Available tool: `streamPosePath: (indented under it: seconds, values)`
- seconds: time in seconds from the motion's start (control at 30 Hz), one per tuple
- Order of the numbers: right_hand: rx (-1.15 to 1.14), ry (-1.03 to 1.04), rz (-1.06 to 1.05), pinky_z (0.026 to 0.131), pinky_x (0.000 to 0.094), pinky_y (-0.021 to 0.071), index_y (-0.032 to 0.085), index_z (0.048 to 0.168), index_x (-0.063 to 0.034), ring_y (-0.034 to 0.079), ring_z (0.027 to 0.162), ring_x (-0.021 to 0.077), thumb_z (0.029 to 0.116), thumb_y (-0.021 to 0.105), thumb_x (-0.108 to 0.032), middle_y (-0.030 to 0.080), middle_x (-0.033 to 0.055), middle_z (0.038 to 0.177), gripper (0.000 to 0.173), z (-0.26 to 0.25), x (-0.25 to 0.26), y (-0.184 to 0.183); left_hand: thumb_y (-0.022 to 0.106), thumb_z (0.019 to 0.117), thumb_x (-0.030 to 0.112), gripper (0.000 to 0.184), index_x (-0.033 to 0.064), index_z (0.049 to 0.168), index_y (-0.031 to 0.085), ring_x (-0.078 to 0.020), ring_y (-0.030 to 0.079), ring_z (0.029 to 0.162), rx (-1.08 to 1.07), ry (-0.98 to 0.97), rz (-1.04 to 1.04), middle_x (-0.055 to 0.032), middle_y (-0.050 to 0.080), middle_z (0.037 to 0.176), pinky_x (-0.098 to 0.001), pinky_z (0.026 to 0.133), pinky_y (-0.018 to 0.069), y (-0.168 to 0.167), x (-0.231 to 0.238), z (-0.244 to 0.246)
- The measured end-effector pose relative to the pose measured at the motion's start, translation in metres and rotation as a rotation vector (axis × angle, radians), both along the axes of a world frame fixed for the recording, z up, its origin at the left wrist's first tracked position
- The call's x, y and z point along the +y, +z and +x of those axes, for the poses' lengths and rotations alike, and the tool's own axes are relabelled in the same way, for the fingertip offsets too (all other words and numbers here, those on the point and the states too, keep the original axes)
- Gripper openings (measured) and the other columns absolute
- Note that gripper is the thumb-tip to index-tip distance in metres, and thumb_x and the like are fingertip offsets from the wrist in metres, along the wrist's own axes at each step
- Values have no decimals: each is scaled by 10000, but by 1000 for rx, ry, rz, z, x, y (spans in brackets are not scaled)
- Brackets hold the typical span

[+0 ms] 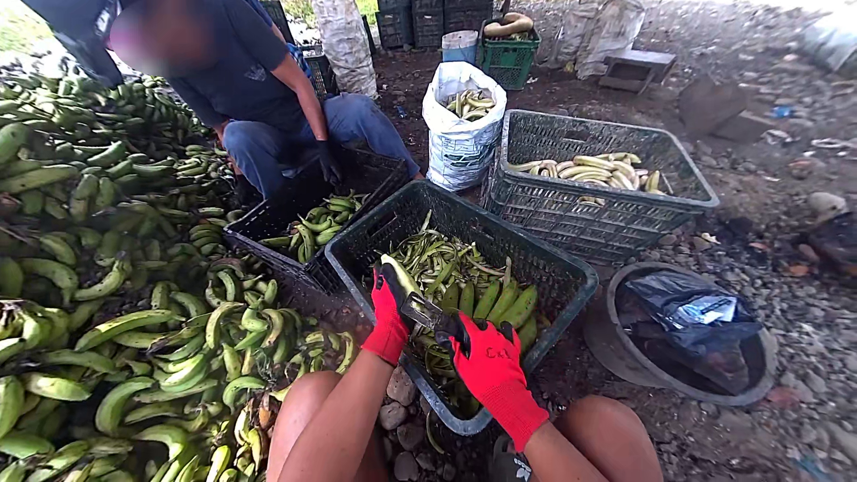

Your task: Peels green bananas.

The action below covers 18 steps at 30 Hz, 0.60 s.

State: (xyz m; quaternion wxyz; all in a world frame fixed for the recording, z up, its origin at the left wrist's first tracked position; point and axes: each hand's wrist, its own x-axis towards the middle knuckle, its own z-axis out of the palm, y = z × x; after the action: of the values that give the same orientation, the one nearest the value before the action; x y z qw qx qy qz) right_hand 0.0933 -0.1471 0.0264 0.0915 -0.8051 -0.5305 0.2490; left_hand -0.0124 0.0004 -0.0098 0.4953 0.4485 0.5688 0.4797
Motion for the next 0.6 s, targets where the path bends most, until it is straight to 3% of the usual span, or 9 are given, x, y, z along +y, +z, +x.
streamPosePath:
  seconds: [0.1, 0.2, 0.27, 0.33, 0.4, 0.47, 0.5, 0.57, 0.6]
  values:
    - [15, -46, 14, 1214, 663, 180, 447, 1565, -260, 555, 1333, 371, 1052, 475, -458, 617, 194, 1389, 551, 16, 19, 6, 331, 1126, 251, 399, 7, 1375, 524, -136, 652, 892, -169, -323, 11, -122, 656, 1072, -320, 811, 567, -6, -3, -5]
    - [50, -125, 65, 1206, 645, 208, 511, 1514, -226, 548, 1348, 342, 1070, 445, -460, 641, 164, 1372, 507, 45, 43, 11, 309, 1117, 258, 388, 27, 1337, 530, -115, 665, 880, -225, -728, -28, -66, 670, 1027, -300, 790, 584, 2, -7, -9]
    - [86, -168, 61, 1176, 630, 278, 529, 1491, -197, 558, 1340, 348, 1085, 426, -443, 650, 169, 1361, 486, 58, 52, 10, 320, 1109, 286, 435, 36, 1424, 486, -120, 678, 918, -200, -838, -78, -68, 685, 1075, -302, 826, 585, 11, -12, -11]
    - [131, -201, 41, 1144, 613, 341, 532, 1489, -168, 555, 1345, 358, 1101, 395, -418, 633, 183, 1387, 481, 64, 53, 12, 297, 1110, 315, 460, 63, 1469, 436, -179, 703, 833, -258, -804, -137, -102, 703, 1016, -332, 724, 605, 12, -12, -9]
    - [139, -190, 27, 1106, 601, 395, 538, 1476, -163, 580, 1316, 353, 1100, 367, -467, 646, 179, 1366, 513, 60, 48, 7, 285, 1118, 351, 452, 63, 1420, 457, -225, 701, 781, -382, -651, -152, -134, 696, 970, -368, 667, 607, -1, -5, -8]
    - [124, -129, 31, 1092, 597, 418, 528, 1487, -190, 611, 1274, 343, 1085, 369, -508, 673, 164, 1318, 537, 45, 39, -1, 303, 1123, 350, 433, 34, 1329, 516, -197, 679, 767, -363, -415, -62, -129, 673, 945, -348, 665, 596, -7, 0, -1]
    - [115, -90, 46, 1086, 600, 419, 530, 1486, -193, 622, 1249, 347, 1078, 392, -500, 684, 169, 1286, 529, 34, 33, -4, 309, 1126, 295, 413, 12, 1334, 527, -163, 670, 859, -205, -298, 20, -127, 663, 1025, -318, 754, 585, -5, -2, 0]
    - [79, -30, 49, 1124, 589, 383, 504, 1517, -216, 622, 1242, 350, 1061, 432, -502, 685, 175, 1274, 544, 10, 18, -4, 388, 1090, 144, 403, -64, 1427, 467, -237, 594, 1188, 234, -174, 100, -235, 585, 1318, -368, 1031, 485, 3, -5, -2]
    - [42, -15, 40, 1157, 587, 343, 480, 1540, -232, 608, 1259, 355, 1051, 451, -500, 674, 180, 1292, 558, 2, 11, -2, 454, 1077, 134, 409, -67, 1433, 452, -259, 586, 1219, 385, -136, 57, -248, 569, 1343, -387, 1048, 481, 7, -5, -1]
